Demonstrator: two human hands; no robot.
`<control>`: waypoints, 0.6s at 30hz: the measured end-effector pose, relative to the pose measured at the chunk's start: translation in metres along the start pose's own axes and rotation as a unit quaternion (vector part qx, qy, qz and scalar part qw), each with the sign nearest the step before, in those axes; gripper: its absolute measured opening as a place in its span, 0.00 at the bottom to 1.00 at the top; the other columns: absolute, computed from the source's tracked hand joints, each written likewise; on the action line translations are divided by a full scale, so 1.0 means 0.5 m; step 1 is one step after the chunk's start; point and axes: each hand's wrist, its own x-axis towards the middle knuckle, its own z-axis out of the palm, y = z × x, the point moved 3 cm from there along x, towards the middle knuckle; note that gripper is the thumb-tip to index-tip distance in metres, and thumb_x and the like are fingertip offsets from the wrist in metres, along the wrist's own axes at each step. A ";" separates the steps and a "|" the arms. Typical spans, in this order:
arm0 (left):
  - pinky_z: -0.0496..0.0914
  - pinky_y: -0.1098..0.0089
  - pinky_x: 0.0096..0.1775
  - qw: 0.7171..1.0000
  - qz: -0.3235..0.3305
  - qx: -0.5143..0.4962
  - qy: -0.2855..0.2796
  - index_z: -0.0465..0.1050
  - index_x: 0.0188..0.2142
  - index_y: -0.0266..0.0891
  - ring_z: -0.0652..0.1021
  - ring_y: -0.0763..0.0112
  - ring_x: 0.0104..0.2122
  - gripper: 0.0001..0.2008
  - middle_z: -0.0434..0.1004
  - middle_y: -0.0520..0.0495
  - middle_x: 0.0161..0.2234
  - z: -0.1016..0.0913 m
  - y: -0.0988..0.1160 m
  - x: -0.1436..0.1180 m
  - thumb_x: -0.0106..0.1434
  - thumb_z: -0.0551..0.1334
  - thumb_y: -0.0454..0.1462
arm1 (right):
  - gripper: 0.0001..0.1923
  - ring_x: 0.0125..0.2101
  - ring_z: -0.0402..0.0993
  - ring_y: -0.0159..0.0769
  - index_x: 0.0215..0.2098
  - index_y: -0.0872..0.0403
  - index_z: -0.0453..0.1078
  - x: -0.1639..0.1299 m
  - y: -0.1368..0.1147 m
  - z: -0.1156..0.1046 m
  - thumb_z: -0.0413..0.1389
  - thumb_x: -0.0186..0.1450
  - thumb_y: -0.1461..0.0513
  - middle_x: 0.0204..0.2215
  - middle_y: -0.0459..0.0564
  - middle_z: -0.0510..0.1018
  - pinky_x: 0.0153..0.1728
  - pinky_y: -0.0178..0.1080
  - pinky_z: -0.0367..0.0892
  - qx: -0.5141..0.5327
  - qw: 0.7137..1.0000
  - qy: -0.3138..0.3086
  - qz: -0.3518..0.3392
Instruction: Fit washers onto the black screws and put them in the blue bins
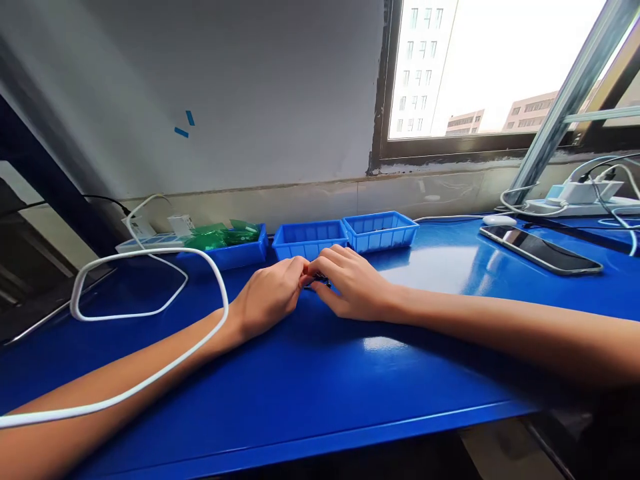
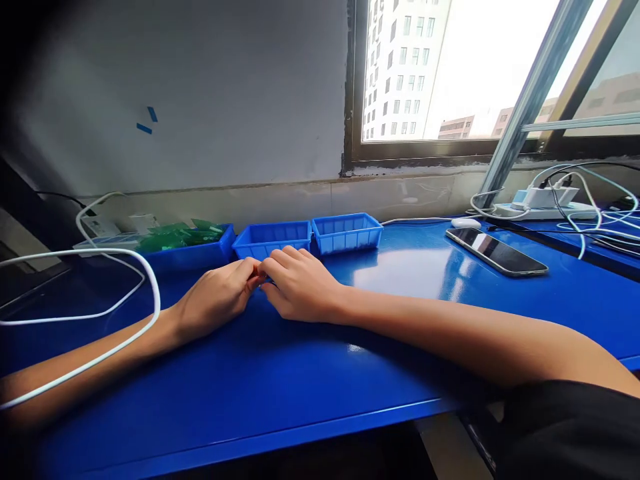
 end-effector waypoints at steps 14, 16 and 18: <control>0.68 0.69 0.35 0.997 -0.016 -0.021 0.067 0.64 0.37 0.37 0.73 0.66 0.34 0.09 0.71 0.45 0.33 -0.027 0.017 -0.005 0.65 0.50 0.40 | 0.08 0.35 0.67 0.38 0.37 0.57 0.67 0.002 0.017 0.006 0.46 0.64 0.65 0.33 0.53 0.75 0.34 0.37 0.58 -0.048 0.994 -0.051 0.081; 0.68 0.68 0.34 0.999 0.008 0.007 0.052 0.66 0.36 0.37 0.73 0.65 0.34 0.11 0.71 0.44 0.34 -0.049 0.048 -0.044 0.65 0.51 0.42 | 0.08 0.37 0.68 0.38 0.38 0.57 0.67 0.003 0.018 0.005 0.47 0.64 0.65 0.34 0.54 0.75 0.35 0.38 0.59 -0.041 0.993 -0.062 0.095; 0.69 0.70 0.34 0.997 0.060 -0.033 0.019 0.68 0.35 0.38 0.73 0.69 0.31 0.12 0.71 0.46 0.31 -0.066 0.085 -0.102 0.65 0.52 0.43 | 0.08 0.38 0.68 0.38 0.39 0.57 0.67 0.004 0.019 0.006 0.47 0.65 0.65 0.35 0.53 0.75 0.36 0.37 0.59 -0.025 0.991 -0.077 0.103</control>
